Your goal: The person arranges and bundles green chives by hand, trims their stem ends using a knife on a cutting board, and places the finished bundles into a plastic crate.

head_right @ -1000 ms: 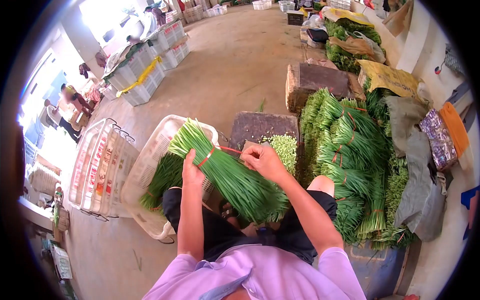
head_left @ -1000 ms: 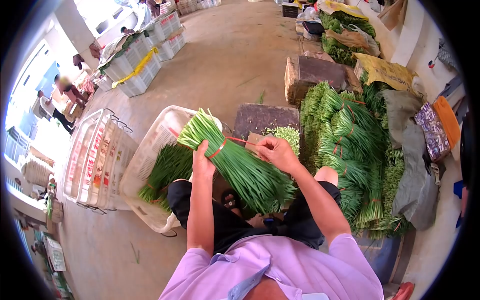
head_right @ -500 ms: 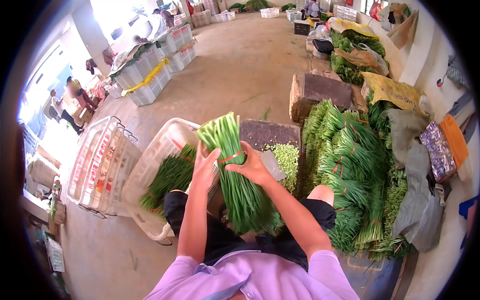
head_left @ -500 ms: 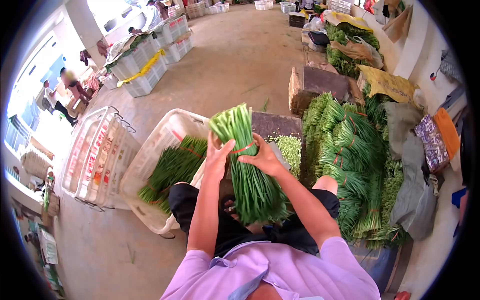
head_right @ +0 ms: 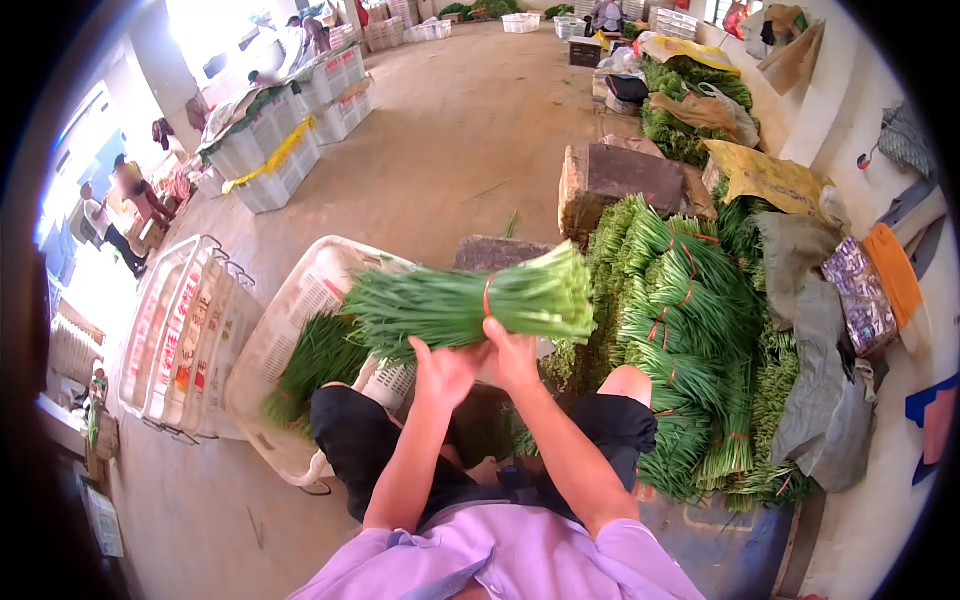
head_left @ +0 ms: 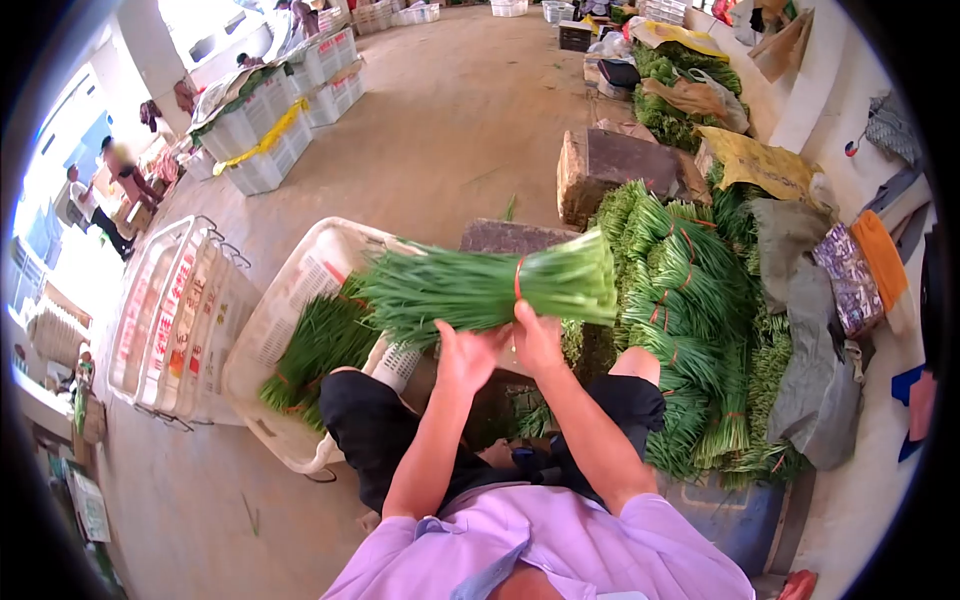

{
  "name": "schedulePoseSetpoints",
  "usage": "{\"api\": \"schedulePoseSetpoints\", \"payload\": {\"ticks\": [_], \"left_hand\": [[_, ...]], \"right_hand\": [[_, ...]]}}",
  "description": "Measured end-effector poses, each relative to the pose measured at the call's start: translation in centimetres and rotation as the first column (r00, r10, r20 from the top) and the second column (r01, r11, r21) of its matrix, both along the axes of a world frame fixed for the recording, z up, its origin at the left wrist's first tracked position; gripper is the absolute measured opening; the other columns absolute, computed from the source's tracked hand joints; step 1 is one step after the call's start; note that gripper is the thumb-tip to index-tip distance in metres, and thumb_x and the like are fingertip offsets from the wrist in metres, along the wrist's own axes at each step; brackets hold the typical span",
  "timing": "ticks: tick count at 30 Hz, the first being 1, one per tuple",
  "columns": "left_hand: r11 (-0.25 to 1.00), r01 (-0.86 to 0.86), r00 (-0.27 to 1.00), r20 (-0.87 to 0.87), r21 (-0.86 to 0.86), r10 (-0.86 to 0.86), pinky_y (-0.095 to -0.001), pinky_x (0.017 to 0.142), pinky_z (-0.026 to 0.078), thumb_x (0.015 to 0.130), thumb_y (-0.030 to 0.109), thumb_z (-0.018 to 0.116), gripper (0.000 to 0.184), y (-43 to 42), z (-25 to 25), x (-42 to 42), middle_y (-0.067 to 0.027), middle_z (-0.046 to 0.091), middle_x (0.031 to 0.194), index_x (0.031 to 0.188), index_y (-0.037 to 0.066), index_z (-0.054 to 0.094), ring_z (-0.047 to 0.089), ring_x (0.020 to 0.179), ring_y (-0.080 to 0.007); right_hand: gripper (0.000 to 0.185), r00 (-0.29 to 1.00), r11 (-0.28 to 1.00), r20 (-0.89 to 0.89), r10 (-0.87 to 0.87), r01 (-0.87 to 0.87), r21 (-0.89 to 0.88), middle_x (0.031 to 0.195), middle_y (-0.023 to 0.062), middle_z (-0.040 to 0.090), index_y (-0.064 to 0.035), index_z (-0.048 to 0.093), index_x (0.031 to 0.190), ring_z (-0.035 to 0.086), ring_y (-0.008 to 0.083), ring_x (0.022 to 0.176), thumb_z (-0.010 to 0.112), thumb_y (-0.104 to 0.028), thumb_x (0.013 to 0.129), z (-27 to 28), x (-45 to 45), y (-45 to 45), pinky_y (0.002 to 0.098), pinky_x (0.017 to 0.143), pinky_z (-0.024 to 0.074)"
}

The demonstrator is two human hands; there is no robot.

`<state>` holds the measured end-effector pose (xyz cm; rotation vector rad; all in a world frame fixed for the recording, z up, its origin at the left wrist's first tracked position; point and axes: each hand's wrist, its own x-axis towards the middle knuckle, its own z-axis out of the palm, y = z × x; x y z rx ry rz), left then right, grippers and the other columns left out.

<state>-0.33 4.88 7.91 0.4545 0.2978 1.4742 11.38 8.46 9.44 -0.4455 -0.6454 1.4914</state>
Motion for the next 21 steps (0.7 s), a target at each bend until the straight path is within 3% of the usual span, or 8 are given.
{"api": "schedulePoseSetpoints", "payload": {"ticks": [2, 3, 5, 6, 8, 11, 16, 21], "left_hand": [[0.951, -0.197, 0.954, 0.176, -0.237, 0.241, -0.0487, 0.114, 0.035, 0.086, 0.076, 0.053, 0.088, 0.8, 2.1, -0.2, -0.0102, 0.054, 0.142, 0.145, 0.010, 0.046, 0.049, 0.131, -0.0297], [0.950, -0.205, 0.951, 0.183, -0.235, 0.250, -0.0487, 0.114, 0.035, 0.086, 0.076, 0.053, 0.088, 1.3, 2.3, -0.4, -0.0102, 0.054, 0.142, 0.145, 0.010, 0.046, 0.049, 0.131, -0.0297], [0.912, -0.305, 0.898, 0.235, -0.276, 0.372, -0.0507, 0.105, 0.046, 0.094, 0.066, 0.050, 0.071, 1.3, 2.1, -1.0, -0.0183, 0.060, 0.131, 0.133, 0.007, 0.058, 0.056, 0.122, -0.0353], [0.904, -0.314, 0.892, 0.236, -0.289, 0.385, -0.0507, 0.105, 0.046, 0.094, 0.066, 0.050, 0.071, 1.5, -0.2, -2.1, -0.0183, 0.060, 0.131, 0.133, 0.007, 0.058, 0.056, 0.122, -0.0353], [0.982, -0.150, 0.955, 0.241, -0.114, 0.174, -0.0498, 0.087, 0.055, 0.093, 0.059, 0.052, 0.063, 2.3, -6.4, -5.0, -0.0203, 0.065, 0.118, 0.123, 0.005, 0.062, 0.061, 0.111, -0.0354], [0.995, -0.032, 0.967, 0.248, -0.093, 0.054, -0.0476, 0.078, 0.056, 0.089, 0.057, 0.056, 0.063, 0.8, -6.4, -6.1, -0.0212, 0.065, 0.109, 0.118, 0.001, 0.062, 0.062, 0.101, -0.0352], [0.986, -0.004, 0.976, 0.215, -0.166, 0.040, -0.0472, 0.072, 0.059, 0.087, 0.064, 0.056, 0.069, 1.1, -7.2, -6.1, -0.0204, 0.068, 0.099, 0.111, -0.001, 0.064, 0.066, 0.089, -0.0359], [0.978, 0.141, 0.950, 0.257, 0.152, -0.177, -0.0484, 0.086, 0.057, 0.093, 0.050, 0.057, 0.065, 1.3, -6.6, -4.6, -0.0208, 0.064, 0.115, 0.131, -0.002, 0.055, 0.062, 0.105, -0.0369]], "right_hand": [[0.065, 0.990, 0.999, 0.140, 0.011, -0.018, 0.047, 0.135, 0.0074, 0.054, -0.0043, 0.044, 0.144, 0.052, 0.0205, 0.123, 0.074, -0.007, 0.087, -5.5, 1.4, -2.0, 0.0341, 0.106, 0.0423], [0.067, 0.885, 0.981, 0.466, -0.020, -0.072, 0.179, 0.138, 0.0083, 0.053, -0.0044, 0.042, 0.146, 0.051, 0.0213, 0.125, 0.074, -0.007, 0.087, -9.2, 2.7, -2.7, 0.0347, 0.108, 0.0419], [0.069, 0.874, 0.965, 0.437, 0.215, -0.258, 0.040, 0.139, 0.0096, 0.053, -0.0053, 0.040, 0.149, 0.051, 0.0223, 0.127, 0.072, -0.005, 0.088, -8.8, 4.8, -3.9, 0.0357, 0.110, 0.0418], [0.069, 0.906, 0.896, 0.019, 0.422, -0.413, -0.163, 0.138, 0.0099, 0.054, -0.0060, 0.039, 0.150, 0.051, 0.0226, 0.127, 0.070, -0.003, 0.088, -6.4, 5.9, -5.3, 0.0363, 0.110, 0.0422], [0.057, 0.819, 0.960, 0.530, 0.222, -0.280, 0.030, 0.126, 0.0090, 0.062, -0.0063, 0.046, 0.146, 0.060, 0.0181, 0.114, 0.063, 0.002, 0.092, -7.5, 8.2, -5.9, 0.0334, 0.103, 0.0477], [0.027, 0.704, 0.971, 0.672, 0.230, -0.214, -0.108, 0.103, 0.0075, 0.070, -0.0009, 0.061, 0.126, 0.068, 0.0144, 0.089, 0.060, -0.008, 0.100, -8.5, 11.4, -4.5, 0.0301, 0.082, 0.0579], [0.054, 0.395, 0.863, 0.813, 0.428, -0.447, -0.237, 0.119, 0.0125, 0.067, 0.0007, 0.056, 0.136, 0.064, 0.0194, 0.107, 0.066, -0.035, 0.097, -2.5, 9.6, -2.7, 0.0339, 0.096, 0.0505], [0.084, 0.329, 0.684, 0.748, 0.576, -0.695, -0.221, 0.134, 0.0181, 0.060, 0.0040, 0.044, 0.145, 0.057, 0.0245, 0.124, 0.072, -0.051, 0.088, -1.0, 4.4, -2.4, 0.0372, 0.106, 0.0436]]}}
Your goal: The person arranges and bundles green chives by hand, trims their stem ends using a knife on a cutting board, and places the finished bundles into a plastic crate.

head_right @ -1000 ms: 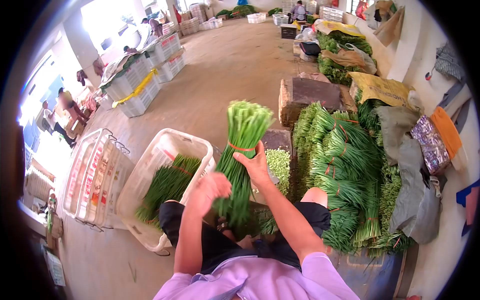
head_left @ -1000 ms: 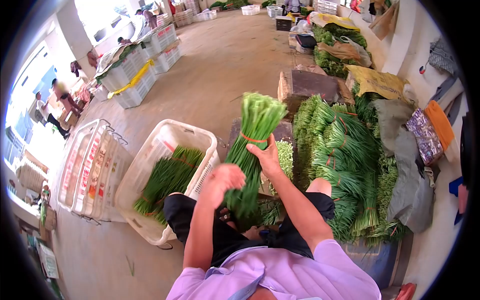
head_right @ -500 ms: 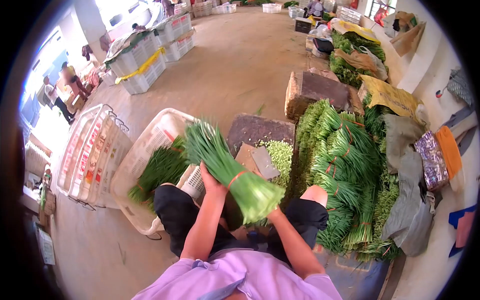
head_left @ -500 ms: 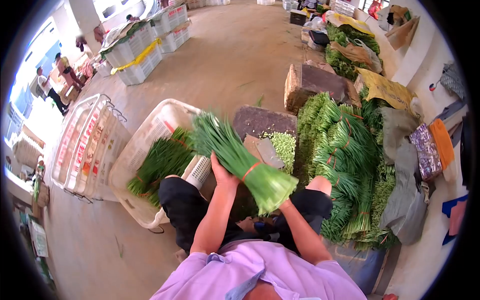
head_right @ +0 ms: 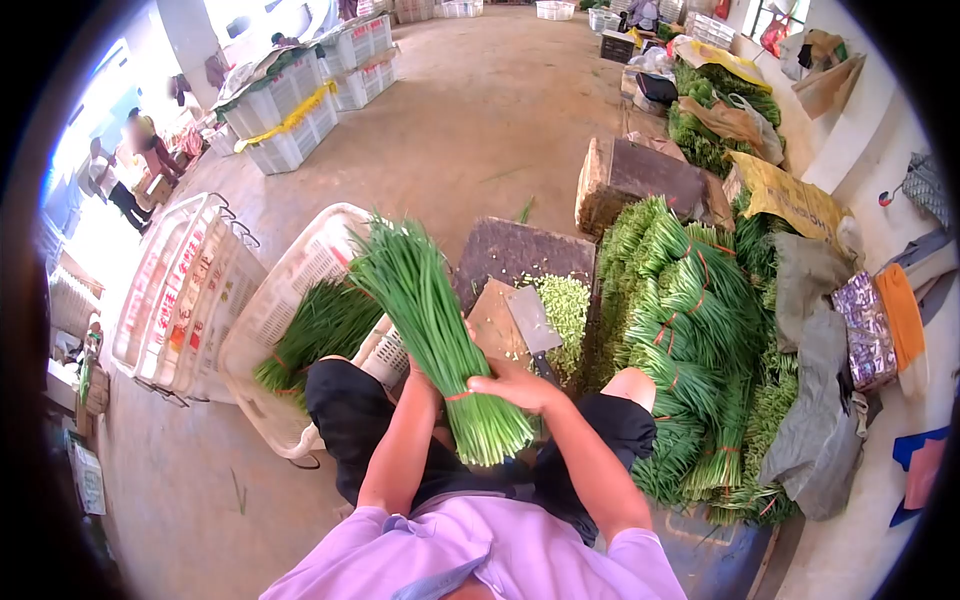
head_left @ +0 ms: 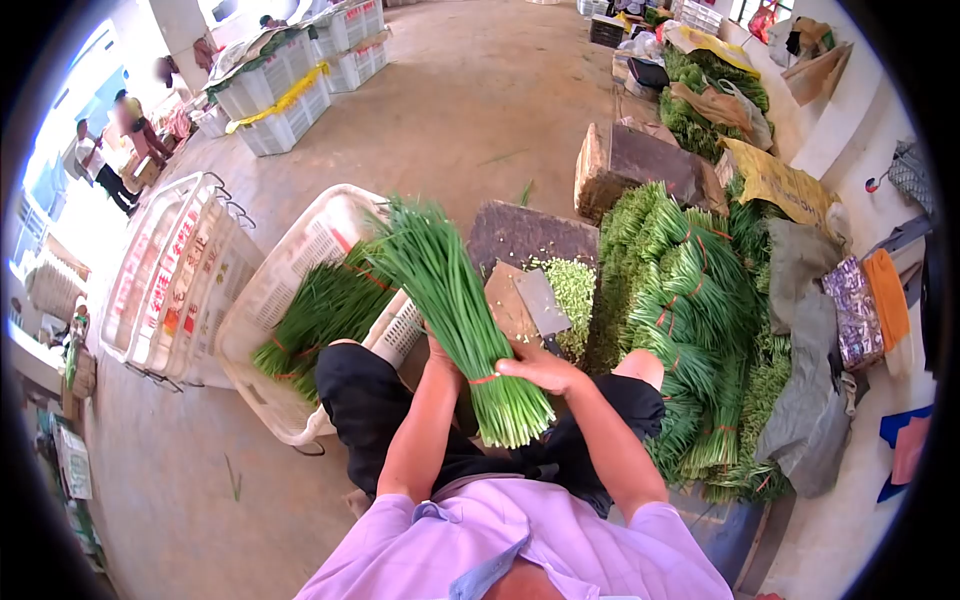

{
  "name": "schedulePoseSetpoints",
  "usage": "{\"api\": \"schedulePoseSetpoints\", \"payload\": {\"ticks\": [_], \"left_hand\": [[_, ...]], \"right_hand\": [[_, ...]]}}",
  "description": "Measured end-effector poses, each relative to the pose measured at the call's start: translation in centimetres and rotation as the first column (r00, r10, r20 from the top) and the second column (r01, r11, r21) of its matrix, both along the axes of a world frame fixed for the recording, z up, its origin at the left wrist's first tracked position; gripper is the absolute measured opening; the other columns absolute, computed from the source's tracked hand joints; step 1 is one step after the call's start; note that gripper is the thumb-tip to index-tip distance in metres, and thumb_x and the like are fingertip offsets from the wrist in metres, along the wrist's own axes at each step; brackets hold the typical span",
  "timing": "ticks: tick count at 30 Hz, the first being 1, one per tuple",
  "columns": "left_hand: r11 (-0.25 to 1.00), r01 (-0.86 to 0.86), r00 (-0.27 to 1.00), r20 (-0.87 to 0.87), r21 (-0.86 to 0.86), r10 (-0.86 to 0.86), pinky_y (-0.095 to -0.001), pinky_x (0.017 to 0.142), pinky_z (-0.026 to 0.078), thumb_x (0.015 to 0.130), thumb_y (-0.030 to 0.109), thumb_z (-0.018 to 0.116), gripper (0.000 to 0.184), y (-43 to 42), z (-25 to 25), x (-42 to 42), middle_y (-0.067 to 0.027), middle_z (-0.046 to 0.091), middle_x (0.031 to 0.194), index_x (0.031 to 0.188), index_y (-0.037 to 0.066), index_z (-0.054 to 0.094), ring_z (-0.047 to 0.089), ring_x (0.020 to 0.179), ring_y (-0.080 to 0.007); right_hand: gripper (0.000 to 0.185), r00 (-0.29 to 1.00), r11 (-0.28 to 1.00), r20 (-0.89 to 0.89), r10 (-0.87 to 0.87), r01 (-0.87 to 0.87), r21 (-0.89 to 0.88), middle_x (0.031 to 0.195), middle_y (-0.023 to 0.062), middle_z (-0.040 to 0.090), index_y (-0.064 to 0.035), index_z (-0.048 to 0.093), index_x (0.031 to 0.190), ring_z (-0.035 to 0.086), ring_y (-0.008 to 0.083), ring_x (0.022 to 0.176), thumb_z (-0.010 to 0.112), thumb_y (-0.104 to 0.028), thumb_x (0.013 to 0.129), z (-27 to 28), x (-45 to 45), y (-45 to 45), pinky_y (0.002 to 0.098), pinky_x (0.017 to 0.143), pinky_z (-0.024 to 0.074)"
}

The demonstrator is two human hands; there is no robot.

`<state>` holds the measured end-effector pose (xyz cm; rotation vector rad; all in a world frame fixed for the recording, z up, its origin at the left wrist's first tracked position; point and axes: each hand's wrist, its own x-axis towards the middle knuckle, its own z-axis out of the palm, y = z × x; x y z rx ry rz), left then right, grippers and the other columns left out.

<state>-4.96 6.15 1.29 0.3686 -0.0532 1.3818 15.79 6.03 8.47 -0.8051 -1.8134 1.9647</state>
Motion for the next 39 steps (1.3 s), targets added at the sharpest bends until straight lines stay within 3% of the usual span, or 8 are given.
{"api": "schedulePoseSetpoints", "payload": {"ticks": [7, 9, 10, 14, 19, 22, 28, 39], "left_hand": [[0.781, -0.299, 0.934, -0.336, -0.548, 0.122, -0.0474, 0.106, 0.046, 0.101, 0.041, 0.035, 0.058, -0.2, 1.2, 0.2, -0.0183, 0.058, 0.134, 0.141, 0.000, 0.045, 0.058, 0.120, -0.0336], [0.823, -0.353, 0.797, -0.604, -0.445, 0.015, -0.0475, 0.103, 0.046, 0.100, 0.036, 0.040, 0.053, -1.6, -3.0, -0.5, -0.0187, 0.058, 0.133, 0.138, -0.001, 0.046, 0.060, 0.116, -0.0316], [0.844, -0.239, 0.900, -0.435, -0.480, 0.008, -0.0421, 0.099, 0.047, 0.096, 0.029, 0.048, 0.051, -3.1, -2.4, -0.3, -0.0184, 0.058, 0.131, 0.137, 0.001, 0.046, 0.060, 0.113, -0.0285], [0.940, -0.223, 0.776, -0.630, -0.259, 0.011, -0.0396, 0.102, 0.046, 0.091, 0.018, 0.063, 0.052, -3.5, 0.9, 1.5, -0.0111, 0.060, 0.130, 0.138, 0.001, 0.049, 0.059, 0.117, -0.0212], [0.837, -0.426, 0.723, -0.685, -0.343, 0.087, -0.0411, 0.089, 0.055, 0.086, 0.010, 0.074, 0.045, -1.4, 1.7, 1.2, -0.0090, 0.067, 0.116, 0.127, 0.000, 0.059, 0.067, 0.101, -0.0214], [0.835, -0.428, 0.751, -0.650, -0.346, 0.116, -0.0419, 0.086, 0.057, 0.086, 0.010, 0.070, 0.042, -2.2, 1.1, 0.9, -0.0090, 0.068, 0.114, 0.125, 0.000, 0.060, 0.068, 0.099, -0.0220], [0.843, -0.440, 0.736, -0.663, -0.310, 0.140, -0.0400, 0.087, 0.057, 0.085, 0.008, 0.066, 0.039, -2.8, 0.7, 0.4, -0.0084, 0.069, 0.111, 0.123, 0.001, 0.061, 0.068, 0.098, -0.0214], [0.862, -0.413, 0.700, -0.708, -0.293, 0.094, -0.0383, 0.088, 0.056, 0.081, 0.008, 0.067, 0.044, -3.3, 1.3, 1.1, -0.0069, 0.067, 0.113, 0.124, 0.001, 0.059, 0.066, 0.099, -0.0199]], "right_hand": [[0.088, 0.945, 0.946, -0.040, -0.323, 0.322, -0.031, 0.131, 0.0183, 0.060, 0.0043, 0.043, 0.144, 0.059, 0.0244, 0.120, 0.082, -0.042, 0.080, -2.2, -2.0, 0.1, 0.0390, 0.104, 0.0465], [0.090, 0.894, 0.895, -0.042, -0.446, 0.446, -0.004, 0.132, 0.0178, 0.060, 0.0032, 0.039, 0.146, 0.059, 0.0244, 0.120, 0.084, -0.038, 0.079, -0.4, -2.1, -0.1, 0.0390, 0.103, 0.0475], [0.097, 0.876, 0.876, -0.004, -0.483, 0.483, 0.008, 0.132, 0.0190, 0.059, 0.0024, 0.034, 0.148, 0.060, 0.0262, 0.119, 0.087, -0.034, 0.075, -1.2, -1.8, 0.2, 0.0396, 0.102, 0.0482], [0.102, 0.832, 0.827, 0.074, -0.550, 0.530, 0.188, 0.130, 0.0219, 0.059, 0.0031, 0.034, 0.148, 0.060, 0.0299, 0.119, 0.091, -0.031, 0.070, -5.4, -1.6, -0.3, 0.0401, 0.101, 0.0487], [0.097, 0.832, 0.808, 0.136, -0.538, 0.462, 0.366, 0.129, 0.0223, 0.059, 0.0040, 0.038, 0.143, 0.059, 0.0310, 0.120, 0.089, -0.034, 0.071, -4.1, -2.2, -4.0, 0.0399, 0.103, 0.0469], [0.097, 0.953, 0.899, 0.156, -0.258, 0.178, 0.400, 0.131, 0.0222, 0.057, 0.0039, 0.035, 0.146, 0.058, 0.0315, 0.122, 0.087, -0.030, 0.073, -3.6, -0.7, -3.1, 0.0387, 0.105, 0.0459], [0.018, 0.783, 0.639, -0.098, -0.614, 0.566, 0.521, 0.086, 0.0068, 0.068, 0.0017, 0.068, 0.105, 0.061, 0.0135, 0.070, 0.070, -0.011, 0.092, -1.7, 0.2, 2.6, 0.0295, 0.064, 0.0511], [0.014, 0.868, 0.820, 0.022, -0.496, 0.460, 0.341, 0.086, 0.0024, 0.063, 0.0011, 0.067, 0.100, 0.059, 0.0094, 0.068, 0.070, -0.010, 0.092, 2.3, -2.2, 4.0, 0.0255, 0.059, 0.0524]]}}
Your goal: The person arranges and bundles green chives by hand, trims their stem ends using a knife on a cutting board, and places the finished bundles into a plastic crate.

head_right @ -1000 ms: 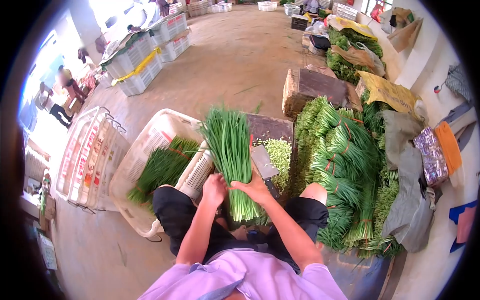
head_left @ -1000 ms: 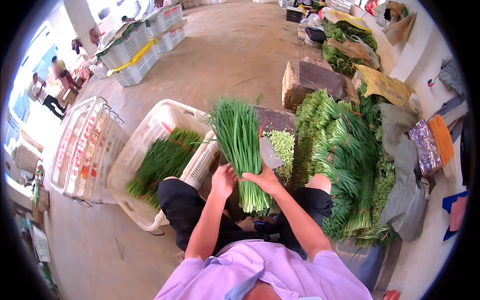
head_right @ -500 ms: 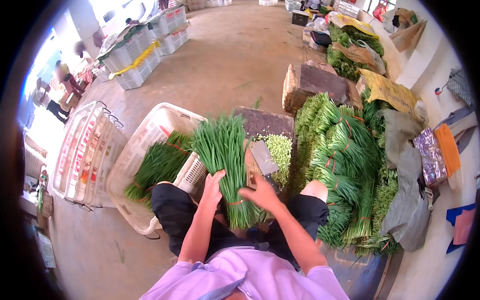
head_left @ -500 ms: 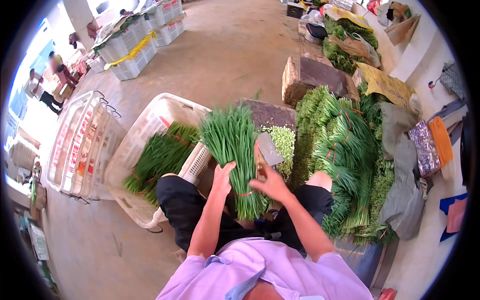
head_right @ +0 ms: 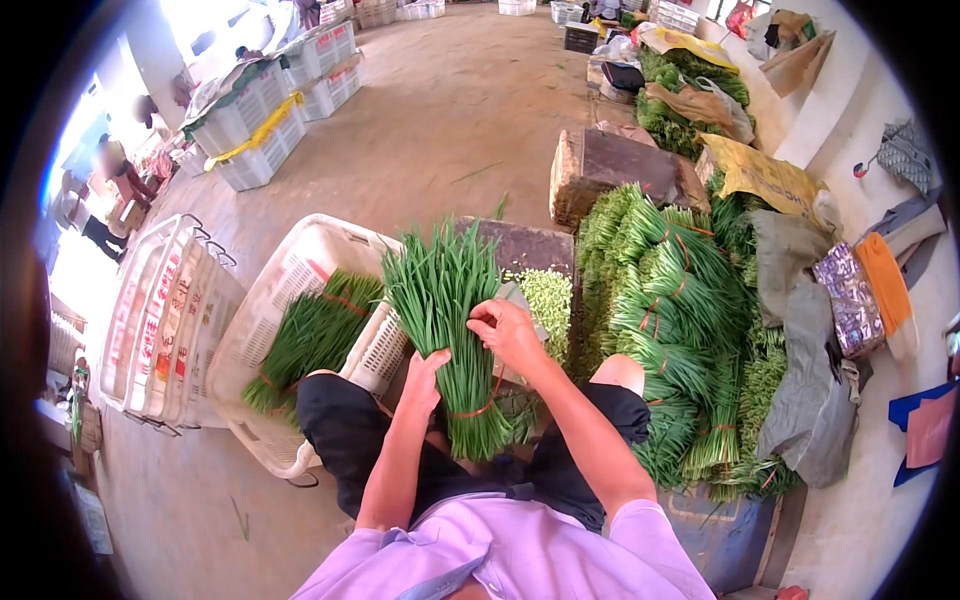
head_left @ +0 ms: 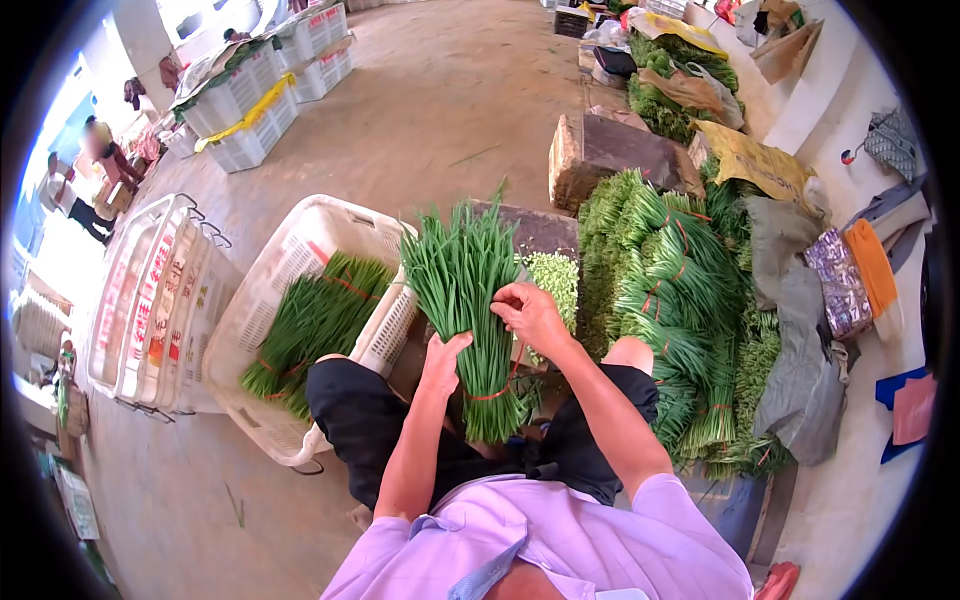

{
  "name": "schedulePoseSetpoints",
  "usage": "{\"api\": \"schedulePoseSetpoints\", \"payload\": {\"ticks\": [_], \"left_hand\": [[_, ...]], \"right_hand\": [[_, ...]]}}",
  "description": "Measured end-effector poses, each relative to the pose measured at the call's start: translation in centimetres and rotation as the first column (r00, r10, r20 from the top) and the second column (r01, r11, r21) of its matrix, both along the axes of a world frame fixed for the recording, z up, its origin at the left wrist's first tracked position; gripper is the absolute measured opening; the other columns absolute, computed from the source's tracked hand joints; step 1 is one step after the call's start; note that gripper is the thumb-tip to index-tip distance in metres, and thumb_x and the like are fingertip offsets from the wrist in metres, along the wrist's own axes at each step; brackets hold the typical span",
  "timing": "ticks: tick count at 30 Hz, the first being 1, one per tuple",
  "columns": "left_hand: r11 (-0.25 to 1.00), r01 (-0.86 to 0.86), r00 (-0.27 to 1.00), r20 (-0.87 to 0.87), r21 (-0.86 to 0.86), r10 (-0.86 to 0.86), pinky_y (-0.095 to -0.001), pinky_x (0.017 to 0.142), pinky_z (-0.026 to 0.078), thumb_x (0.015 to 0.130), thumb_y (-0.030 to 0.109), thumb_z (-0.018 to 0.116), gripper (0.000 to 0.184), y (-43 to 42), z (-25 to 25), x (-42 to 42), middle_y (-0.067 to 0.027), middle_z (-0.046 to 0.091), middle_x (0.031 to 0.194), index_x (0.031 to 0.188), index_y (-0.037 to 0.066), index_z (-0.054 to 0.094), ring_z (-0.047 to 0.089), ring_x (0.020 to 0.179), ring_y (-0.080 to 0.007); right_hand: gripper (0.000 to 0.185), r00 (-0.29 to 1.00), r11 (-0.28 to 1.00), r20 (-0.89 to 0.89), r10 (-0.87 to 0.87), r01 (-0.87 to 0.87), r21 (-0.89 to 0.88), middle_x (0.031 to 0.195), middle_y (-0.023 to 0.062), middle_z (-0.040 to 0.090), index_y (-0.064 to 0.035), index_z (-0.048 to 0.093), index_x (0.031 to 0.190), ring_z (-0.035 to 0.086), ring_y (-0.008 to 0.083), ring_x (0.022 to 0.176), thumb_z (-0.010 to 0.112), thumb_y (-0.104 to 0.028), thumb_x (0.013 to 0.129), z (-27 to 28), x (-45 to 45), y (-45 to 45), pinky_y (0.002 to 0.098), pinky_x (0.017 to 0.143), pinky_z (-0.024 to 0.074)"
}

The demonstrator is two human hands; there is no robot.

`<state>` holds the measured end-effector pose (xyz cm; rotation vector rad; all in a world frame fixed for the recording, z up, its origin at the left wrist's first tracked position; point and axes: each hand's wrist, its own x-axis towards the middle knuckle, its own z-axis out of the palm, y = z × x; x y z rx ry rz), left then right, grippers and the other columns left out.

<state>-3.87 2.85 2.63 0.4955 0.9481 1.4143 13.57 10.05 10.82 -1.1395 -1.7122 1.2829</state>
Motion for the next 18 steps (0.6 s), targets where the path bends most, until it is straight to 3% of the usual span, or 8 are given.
{"api": "schedulePoseSetpoints", "payload": {"ticks": [4, 7, 8, 10, 11, 14, 15, 18], "left_hand": [[1.000, 0.029, 0.999, 0.024, 0.012, -0.029, -0.0385, 0.087, 0.055, 0.082, 0.009, 0.070, 0.041, 0.0, 0.0, -0.1, -0.0058, 0.068, 0.111, 0.121, 0.002, 0.063, 0.066, 0.100, -0.0189], [1.000, 0.016, 1.000, 0.021, 0.012, -0.016, -0.0385, 0.086, 0.056, 0.081, 0.008, 0.070, 0.042, 0.1, -0.8, -0.3, -0.0060, 0.069, 0.110, 0.122, 0.001, 0.062, 0.067, 0.097, -0.0196], [1.000, 0.016, 0.999, 0.041, 0.022, -0.016, -0.0384, 0.086, 0.056, 0.081, 0.008, 0.069, 0.042, 0.2, -1.1, -0.5, -0.0062, 0.069, 0.110, 0.122, 0.001, 0.063, 0.068, 0.096, -0.0200], [1.000, 0.013, 0.998, 0.063, 0.024, -0.014, -0.0383, 0.086, 0.056, 0.081, 0.007, 0.068, 0.041, -0.1, -1.1, -0.7, -0.0065, 0.070, 0.109, 0.121, 0.001, 0.063, 0.068, 0.095, -0.0203], [0.999, 0.024, 0.998, 0.062, 0.027, -0.026, -0.0381, 0.086, 0.056, 0.081, 0.008, 0.067, 0.041, -0.3, -1.0, -0.8, -0.0068, 0.070, 0.109, 0.121, 0.001, 0.063, 0.068, 0.095, -0.0204], [0.998, 0.037, 0.998, 0.051, 0.041, -0.040, -0.0377, 0.087, 0.056, 0.082, 0.008, 0.065, 0.040, -0.4, -1.0, -1.2, -0.0078, 0.070, 0.109, 0.121, 0.000, 0.063, 0.068, 0.096, -0.0203], [0.998, 0.031, 0.998, 0.057, 0.053, -0.034, -0.0376, 0.087, 0.056, 0.082, 0.008, 0.066, 0.040, -0.3, -1.0, -1.2, -0.0079, 0.070, 0.109, 0.121, 0.000, 0.063, 0.069, 0.096, -0.0201], [0.998, 0.031, 0.997, 0.068, 0.061, -0.035, -0.0369, 0.086, 0.056, 0.082, 0.008, 0.067, 0.041, -0.2, -0.9, -1.1, -0.0083, 0.070, 0.109, 0.121, -0.001, 0.063, 0.069, 0.095, -0.0197]], "right_hand": [[0.010, 0.998, 0.994, -0.064, -0.005, -0.002, -0.109, 0.083, 0.0008, 0.063, -0.0011, 0.067, 0.097, 0.060, 0.0086, 0.068, 0.070, -0.009, 0.092, -0.1, 0.7, 0.0, 0.0253, 0.057, 0.0529], [0.007, 0.918, 0.960, -0.396, 0.007, -0.117, -0.256, 0.081, 0.0001, 0.063, -0.0045, 0.067, 0.094, 0.059, 0.0075, 0.066, 0.067, -0.011, 0.096, -0.5, 1.9, 0.0, 0.0232, 0.057, 0.0525], [0.007, 0.919, 0.959, -0.394, 0.006, -0.118, -0.259, 0.081, 0.0001, 0.063, -0.0045, 0.067, 0.094, 0.059, 0.0075, 0.066, 0.067, -0.011, 0.096, -0.6, 2.6, 0.2, 0.0232, 0.057, 0.0525], [0.011, 0.404, 0.886, -0.882, -0.243, -0.279, -0.372, 0.085, 0.0018, 0.064, -0.0034, 0.064, 0.098, 0.060, 0.0069, 0.073, 0.064, -0.014, 0.099, 0.4, 3.6, 0.4, 0.0186, 0.061, 0.0521], [0.014, 0.364, 0.904, -0.883, -0.295, -0.193, -0.382, 0.089, 0.0035, 0.064, -0.0024, 0.063, 0.101, 0.061, 0.0079, 0.078, 0.062, -0.016, 0.100, 0.8, 4.1, 0.1, 0.0186, 0.063, 0.0534], [0.008, 0.785, 0.946, -0.617, -0.065, -0.149, -0.289, 0.091, 0.0065, 0.068, -0.0015, 0.064, 0.099, 0.066, 0.0106, 0.072, 0.064, -0.009, 0.098, 1.2, 5.4, -0.7, 0.0232, 0.063, 0.0567], [0.008, 0.784, 0.946, -0.617, -0.066, -0.148, -0.289, 0.091, 0.0065, 0.068, -0.0015, 0.064, 0.099, 0.066, 0.0106, 0.072, 0.064, -0.009, 0.098, 1.0, 5.2, -1.1, 0.0232, 0.063, 0.0567], [0.010, 0.941, 0.955, -0.334, 0.047, -0.140, -0.261, 0.081, 0.0045, 0.069, 0.0010, 0.069, 0.102, 0.067, 0.0091, 0.068, 0.067, -0.003, 0.094, 0.1, 3.9, -2.1, 0.0239, 0.063, 0.0578]]}}
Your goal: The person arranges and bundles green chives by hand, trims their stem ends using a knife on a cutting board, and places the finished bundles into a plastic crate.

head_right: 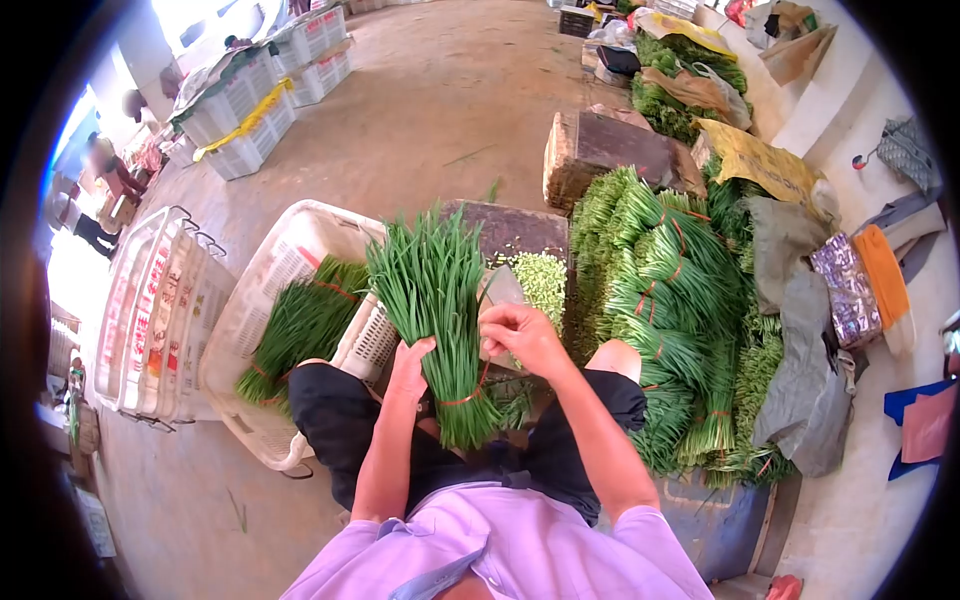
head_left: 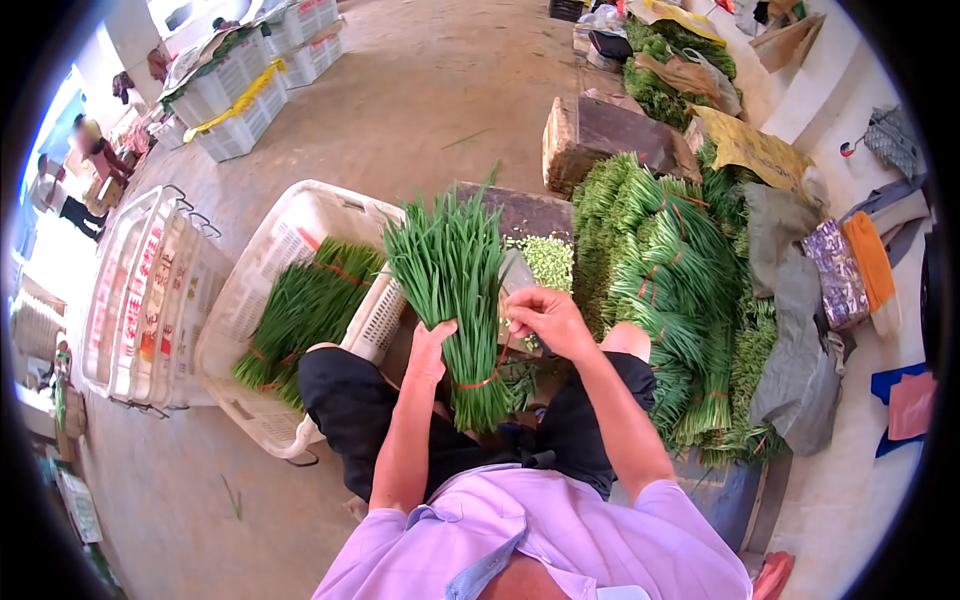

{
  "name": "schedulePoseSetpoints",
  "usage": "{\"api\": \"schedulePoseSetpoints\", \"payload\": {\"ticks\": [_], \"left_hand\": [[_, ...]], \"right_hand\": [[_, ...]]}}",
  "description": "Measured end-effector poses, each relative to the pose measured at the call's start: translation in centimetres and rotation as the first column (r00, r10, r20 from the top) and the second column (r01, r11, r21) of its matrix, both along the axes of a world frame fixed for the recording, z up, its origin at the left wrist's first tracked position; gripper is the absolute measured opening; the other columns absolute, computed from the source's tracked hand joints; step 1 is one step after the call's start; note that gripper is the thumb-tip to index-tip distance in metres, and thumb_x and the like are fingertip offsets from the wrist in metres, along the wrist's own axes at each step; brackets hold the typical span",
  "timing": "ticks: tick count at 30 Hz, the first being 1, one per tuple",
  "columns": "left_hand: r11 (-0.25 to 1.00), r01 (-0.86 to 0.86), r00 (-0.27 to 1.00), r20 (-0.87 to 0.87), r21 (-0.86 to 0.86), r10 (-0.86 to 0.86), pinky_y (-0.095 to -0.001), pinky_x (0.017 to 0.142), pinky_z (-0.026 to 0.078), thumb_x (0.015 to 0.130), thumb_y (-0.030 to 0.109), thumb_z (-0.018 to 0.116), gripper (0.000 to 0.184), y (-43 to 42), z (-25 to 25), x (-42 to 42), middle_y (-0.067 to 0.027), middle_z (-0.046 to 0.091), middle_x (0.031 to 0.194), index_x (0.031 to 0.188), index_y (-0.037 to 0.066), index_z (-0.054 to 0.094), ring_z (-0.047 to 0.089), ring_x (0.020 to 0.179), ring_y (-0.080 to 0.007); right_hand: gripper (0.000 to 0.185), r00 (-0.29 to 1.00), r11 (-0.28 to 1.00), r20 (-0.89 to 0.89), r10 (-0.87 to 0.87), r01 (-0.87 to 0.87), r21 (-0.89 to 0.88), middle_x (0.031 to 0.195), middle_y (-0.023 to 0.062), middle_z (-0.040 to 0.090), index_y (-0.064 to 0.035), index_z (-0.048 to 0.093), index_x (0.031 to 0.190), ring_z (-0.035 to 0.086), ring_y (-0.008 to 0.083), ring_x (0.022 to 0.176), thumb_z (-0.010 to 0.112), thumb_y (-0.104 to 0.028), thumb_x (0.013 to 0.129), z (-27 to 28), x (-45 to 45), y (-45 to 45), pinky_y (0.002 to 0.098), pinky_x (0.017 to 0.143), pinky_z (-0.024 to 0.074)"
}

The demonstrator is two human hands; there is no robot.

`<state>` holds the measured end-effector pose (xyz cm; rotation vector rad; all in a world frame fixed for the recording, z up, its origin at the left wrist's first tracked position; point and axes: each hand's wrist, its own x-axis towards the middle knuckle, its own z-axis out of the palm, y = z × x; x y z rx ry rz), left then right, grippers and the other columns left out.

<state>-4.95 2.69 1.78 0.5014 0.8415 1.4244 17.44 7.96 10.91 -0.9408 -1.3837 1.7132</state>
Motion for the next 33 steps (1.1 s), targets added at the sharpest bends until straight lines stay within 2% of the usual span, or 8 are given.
{"api": "schedulePoseSetpoints", "payload": {"ticks": [6, 10, 13, 18, 22, 26, 30, 33], "left_hand": [[0.999, -0.044, 0.999, -0.026, -0.026, 0.043, -0.0354, 0.085, 0.056, 0.082, 0.006, 0.069, 0.040, -0.1, 0.6, 0.3, -0.0064, 0.070, 0.109, 0.121, 0.002, 0.064, 0.068, 0.095, -0.0181], [0.999, -0.051, 0.998, -0.030, -0.014, 0.050, -0.0364, 0.086, 0.055, 0.081, 0.006, 0.070, 0.041, 0.0, -0.4, 0.0, -0.0055, 0.069, 0.110, 0.121, 0.002, 0.063, 0.067, 0.096, -0.0179], [0.995, -0.091, 0.996, -0.010, -0.039, 0.091, -0.0389, 0.087, 0.057, 0.082, 0.008, 0.066, 0.043, 0.1, -0.8, -1.2, -0.0089, 0.069, 0.112, 0.123, 0.000, 0.060, 0.068, 0.098, -0.0219], [0.984, -0.162, 0.977, 0.130, -0.074, 0.171, -0.0431, 0.087, 0.058, 0.083, 0.009, 0.064, 0.043, 0.3, -1.1, -3.0, -0.0134, 0.069, 0.113, 0.124, -0.001, 0.059, 0.069, 0.099, -0.0270], [0.982, -0.188, 0.969, 0.155, -0.031, 0.190, -0.0428, 0.086, 0.060, 0.086, 0.010, 0.060, 0.038, 0.5, -0.6, -3.1, -0.0120, 0.069, 0.111, 0.123, -0.001, 0.060, 0.070, 0.097, -0.0259], [0.972, -0.232, 0.972, 0.054, 0.032, 0.230, -0.0421, 0.086, 0.059, 0.083, 0.006, 0.062, 0.041, -0.1, 0.3, -2.3, -0.0112, 0.069, 0.111, 0.123, -0.002, 0.060, 0.070, 0.095, -0.0250], [0.981, -0.188, 0.980, -0.056, 0.040, 0.190, -0.0377, 0.087, 0.055, 0.080, 0.005, 0.068, 0.042, -0.5, -0.7, -2.1, -0.0077, 0.070, 0.108, 0.121, -0.001, 0.062, 0.068, 0.095, -0.0209], [0.988, -0.154, 0.979, -0.133, 0.015, 0.155, -0.0361, 0.087, 0.055, 0.080, -0.001, 0.069, 0.040, -1.1, 0.1, -1.3, -0.0071, 0.070, 0.108, 0.119, -0.001, 0.064, 0.068, 0.094, -0.0188]], "right_hand": [[0.017, 0.970, 0.996, 0.227, -0.091, 0.084, 0.042, 0.075, -0.0002, 0.066, 0.0007, 0.070, 0.104, 0.060, 0.0060, 0.061, 0.071, -0.012, 0.093, 0.1, -3.5, -0.5, 0.0226, 0.056, 0.0504], [0.014, 0.899, 0.912, 0.432, -0.077, -0.112, 0.395, 0.069, 0.0002, 0.063, -0.0026, 0.072, 0.091, 0.056, 0.0069, 0.059, 0.072, -0.017, 0.093, 0.0, -4.3, 0.1, 0.0245, 0.051, 0.0458], [0.009, 0.997, 0.998, -0.034, -0.066, 0.066, -0.003, 0.067, -0.0003, 0.061, -0.0038, 0.070, 0.086, 0.055, 0.0065, 0.053, 0.069, -0.010, 0.092, 1.1, -3.3, -1.0, 0.0234, 0.049, 0.0444], [0.012, 0.821, 0.856, -0.299, -0.486, 0.516, 0.029, 0.071, 0.0010, 0.059, -0.0034, 0.067, 0.089, 0.056, 0.0096, 0.056, 0.061, -0.006, 0.099, 1.7, 1.2, 0.1, 0.0229, 0.051, 0.0471], [0.009, 0.896, 0.969, 0.409, -0.176, 0.084, 0.232, 0.067, 0.0013, 0.062, -0.0006, 0.067, 0.094, 0.060, 0.0112, 0.056, 0.066, -0.010, 0.092, -1.3, 3.0, -1.1, 0.0272, 0.053, 0.0489], [0.018, 0.655, 0.858, 0.657, 0.372, -0.513, 0.025, 0.071, 0.0068, 0.067, 0.0005, 0.070, 0.102, 0.062, 0.0124, 0.058, 0.066, -0.012, 0.089, -1.0, 2.4, -2.6, 0.0281, 0.056, 0.0508], [0.021, 0.870, 0.987, 0.469, 0.152, -0.158, -0.027, 0.072, 0.0086, 0.067, 0.0008, 0.068, 0.106, 0.061, 0.0122, 0.057, 0.068, -0.013, 0.090, 1.1, -1.3, -0.4, 0.0283, 0.057, 0.0509], [0.018, 0.908, 0.923, 0.393, -0.145, -0.020, 0.385, 0.069, 0.0040, 0.065, 0.0030, 0.068, 0.101, 0.059, 0.0102, 0.057, 0.066, -0.014, 0.094, 3.0, -4.1, 0.4, 0.0284, 0.052, 0.0484]]}}
